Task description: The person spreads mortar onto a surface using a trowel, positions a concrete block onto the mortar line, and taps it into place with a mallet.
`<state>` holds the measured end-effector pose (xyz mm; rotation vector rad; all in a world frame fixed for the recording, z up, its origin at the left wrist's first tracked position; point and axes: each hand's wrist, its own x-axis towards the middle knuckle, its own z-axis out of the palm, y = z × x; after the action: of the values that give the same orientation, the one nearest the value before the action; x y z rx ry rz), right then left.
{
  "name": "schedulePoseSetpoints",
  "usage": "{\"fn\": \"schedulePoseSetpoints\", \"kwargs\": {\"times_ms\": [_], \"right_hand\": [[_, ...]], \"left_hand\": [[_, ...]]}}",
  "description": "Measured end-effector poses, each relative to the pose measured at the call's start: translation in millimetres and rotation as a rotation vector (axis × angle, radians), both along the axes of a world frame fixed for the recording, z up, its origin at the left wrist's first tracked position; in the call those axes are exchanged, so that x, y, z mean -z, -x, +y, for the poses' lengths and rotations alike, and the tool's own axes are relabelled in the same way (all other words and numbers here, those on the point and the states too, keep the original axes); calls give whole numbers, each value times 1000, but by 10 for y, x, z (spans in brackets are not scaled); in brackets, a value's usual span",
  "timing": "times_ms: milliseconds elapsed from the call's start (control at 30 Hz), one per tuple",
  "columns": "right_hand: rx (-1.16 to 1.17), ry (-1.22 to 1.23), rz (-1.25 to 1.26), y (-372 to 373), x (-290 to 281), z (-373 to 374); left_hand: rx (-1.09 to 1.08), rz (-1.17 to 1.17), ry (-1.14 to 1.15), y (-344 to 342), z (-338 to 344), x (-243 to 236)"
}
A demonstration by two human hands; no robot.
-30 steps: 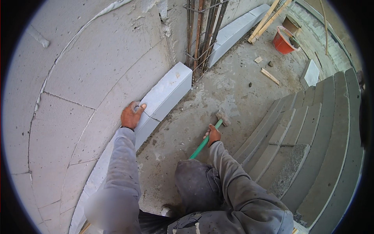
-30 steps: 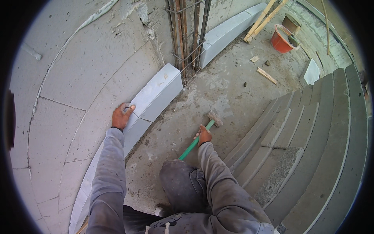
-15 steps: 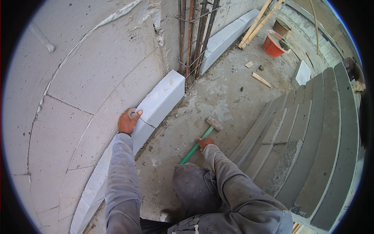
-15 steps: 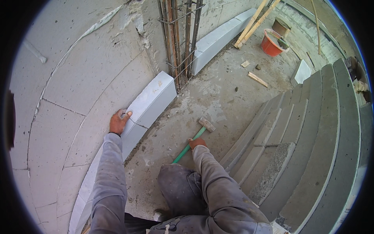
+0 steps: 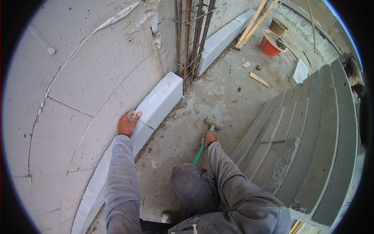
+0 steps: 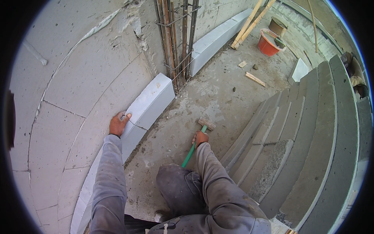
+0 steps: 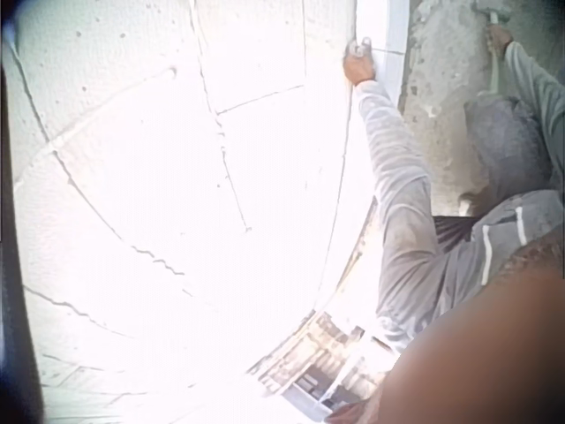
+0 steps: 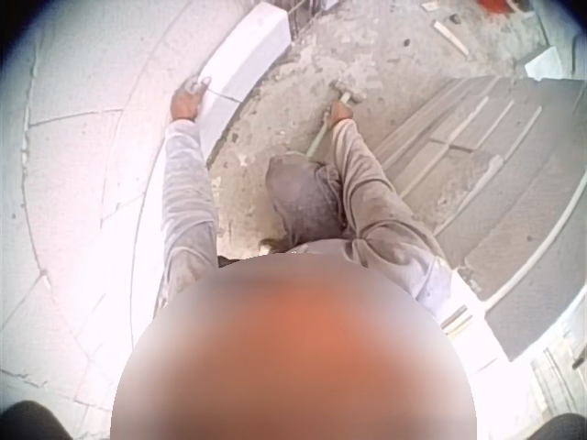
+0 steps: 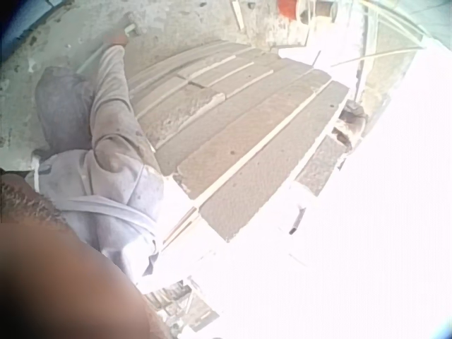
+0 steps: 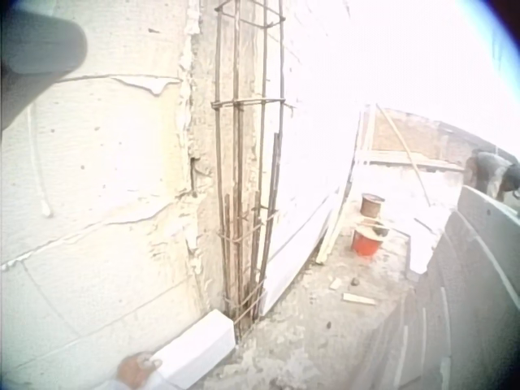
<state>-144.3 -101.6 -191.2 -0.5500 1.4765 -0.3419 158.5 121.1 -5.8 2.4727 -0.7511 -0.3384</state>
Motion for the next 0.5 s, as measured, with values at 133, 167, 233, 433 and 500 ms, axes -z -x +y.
{"fn": "schedulePoseSetpoints", "kwargs": {"times_ms": [133,167,233,433,500], "right_hand": [[-60,374,255,-150,-99,-10],[-133,538,291,-59,-46,-189],[-267,740,271,-67,-137,-355],[-441,1249,27,-858,-1772,-275],[-523,978,-323,-1083,-2261,-133]], "left_hand": [[15,-21,-120,11,6,-61],[8,-11,-115,34,-114,-70],[24,-15,-97,68,-144,-92],[-1,-13,-102,-19,6,-27],[-9,0,-116,-8,47,-59]]}}
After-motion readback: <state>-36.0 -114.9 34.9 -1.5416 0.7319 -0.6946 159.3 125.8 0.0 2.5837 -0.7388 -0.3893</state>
